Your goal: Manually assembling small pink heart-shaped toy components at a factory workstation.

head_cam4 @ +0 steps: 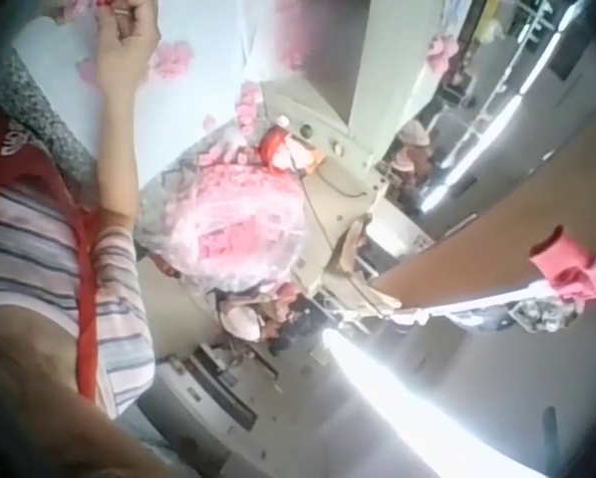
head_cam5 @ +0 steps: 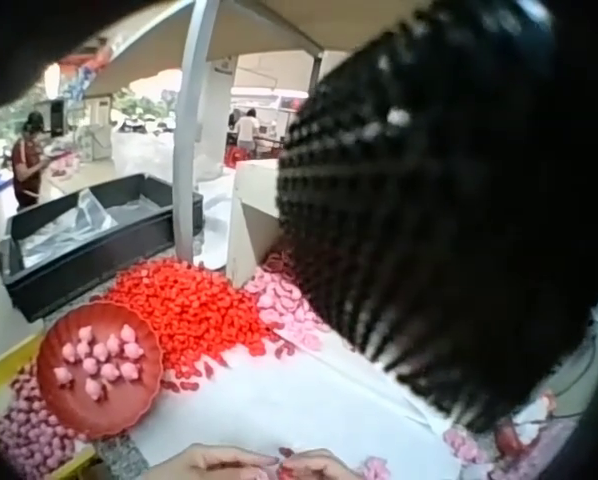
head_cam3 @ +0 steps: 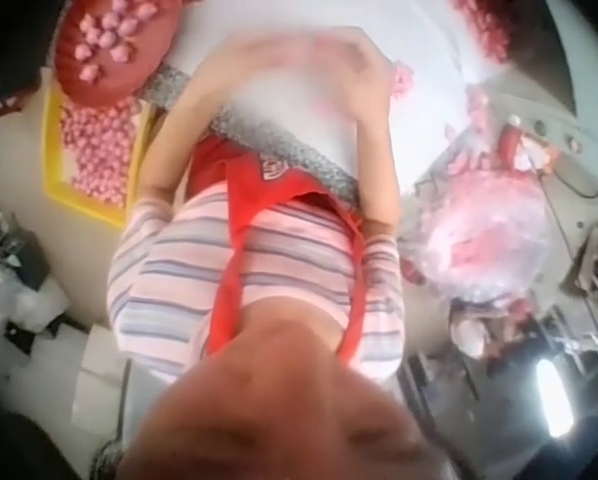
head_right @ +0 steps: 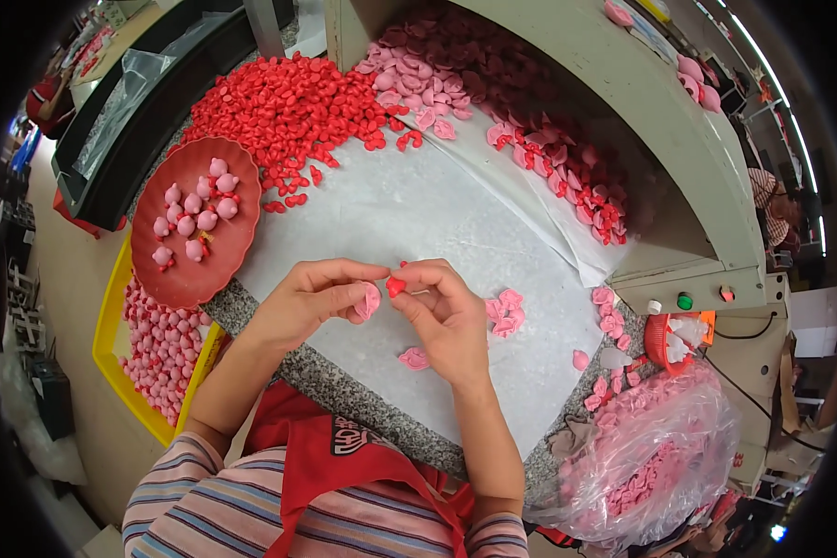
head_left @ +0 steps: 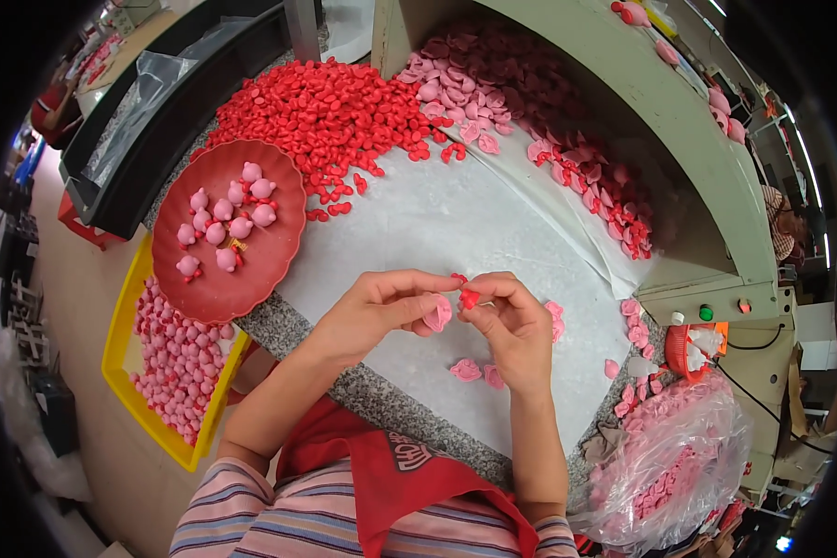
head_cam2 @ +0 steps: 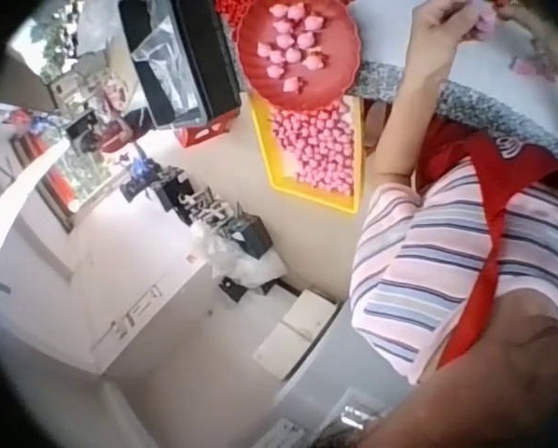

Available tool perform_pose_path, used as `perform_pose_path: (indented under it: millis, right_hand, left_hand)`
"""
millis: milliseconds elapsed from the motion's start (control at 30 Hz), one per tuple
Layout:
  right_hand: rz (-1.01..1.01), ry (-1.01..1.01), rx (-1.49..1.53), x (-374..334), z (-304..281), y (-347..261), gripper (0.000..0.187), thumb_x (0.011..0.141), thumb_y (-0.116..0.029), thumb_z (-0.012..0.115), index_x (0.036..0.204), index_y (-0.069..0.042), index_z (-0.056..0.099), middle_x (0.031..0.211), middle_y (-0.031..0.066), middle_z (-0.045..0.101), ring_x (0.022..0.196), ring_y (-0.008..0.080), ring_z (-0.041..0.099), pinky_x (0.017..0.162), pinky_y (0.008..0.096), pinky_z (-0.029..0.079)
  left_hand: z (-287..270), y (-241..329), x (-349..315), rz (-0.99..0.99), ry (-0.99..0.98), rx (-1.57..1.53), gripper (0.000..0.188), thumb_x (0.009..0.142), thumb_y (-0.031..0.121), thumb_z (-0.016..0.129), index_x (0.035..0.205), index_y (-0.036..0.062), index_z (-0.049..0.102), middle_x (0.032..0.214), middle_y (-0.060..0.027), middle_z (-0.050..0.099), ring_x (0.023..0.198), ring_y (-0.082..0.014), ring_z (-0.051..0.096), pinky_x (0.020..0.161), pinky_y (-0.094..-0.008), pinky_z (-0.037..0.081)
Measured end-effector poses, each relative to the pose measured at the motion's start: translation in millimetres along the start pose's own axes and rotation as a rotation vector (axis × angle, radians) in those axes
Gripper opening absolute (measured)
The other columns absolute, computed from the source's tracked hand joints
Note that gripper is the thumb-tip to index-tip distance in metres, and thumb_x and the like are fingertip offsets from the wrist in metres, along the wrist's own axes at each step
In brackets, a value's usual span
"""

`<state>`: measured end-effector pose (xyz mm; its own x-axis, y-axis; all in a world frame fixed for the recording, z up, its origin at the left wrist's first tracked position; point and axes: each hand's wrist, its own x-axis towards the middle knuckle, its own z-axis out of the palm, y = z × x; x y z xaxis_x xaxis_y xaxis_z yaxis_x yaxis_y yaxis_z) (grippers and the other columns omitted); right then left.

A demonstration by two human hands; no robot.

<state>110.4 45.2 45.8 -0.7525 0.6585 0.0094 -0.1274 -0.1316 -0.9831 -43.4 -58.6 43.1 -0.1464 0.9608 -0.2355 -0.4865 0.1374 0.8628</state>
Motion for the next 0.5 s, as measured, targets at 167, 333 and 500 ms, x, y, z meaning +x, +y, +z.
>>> perform_pose_path:
  millis: [167, 333, 500]
  right_hand:
    - [-0.164, -0.054, -0.216, -7.6, 4.4, -7.1, 0.020, 0.078, 0.008, 0.058, 0.097, 0.003, 0.058, 0.096, 0.0084, 0.054, 0.083, 0.0142, 0.057, 0.072, 0.0243, 0.047]
    - [-0.268, -0.150, -0.659, -15.5, 6.2, -26.1, 0.019, 0.073, 0.009, 0.061, 0.091, 0.004, 0.060, 0.092, 0.0086, 0.056, 0.078, 0.0142, 0.059, 0.068, 0.0237, 0.050]
    - [-0.041, -0.140, -0.437, -23.3, 7.5, -25.1, 0.017, 0.074, 0.009, 0.061, 0.091, 0.005, 0.060, 0.089, 0.0075, 0.058, 0.075, 0.0129, 0.061, 0.062, 0.0215, 0.050]
  left_hand:
    - [-8.6, -3.3, 3.0, -0.094, -0.083, -0.094, 0.024, 0.084, 0.013, 0.059, 0.105, 0.0010, 0.060, 0.085, -0.0054, 0.063, 0.073, -0.0091, 0.059, 0.065, -0.0227, 0.050]
    - [-13.9, -0.9, 13.4, -0.312, -0.120, -0.152, 0.019, 0.080, 0.008, 0.061, 0.096, -0.0024, 0.063, 0.080, -0.0070, 0.064, 0.064, -0.0095, 0.061, 0.055, -0.0191, 0.051]
    - [-12.2, 2.8, 27.3, -0.591, -0.263, -0.035, 0.016, 0.074, 0.002, 0.058, 0.086, -0.0061, 0.064, 0.074, -0.0118, 0.065, 0.057, -0.0112, 0.061, 0.051, -0.0164, 0.050]
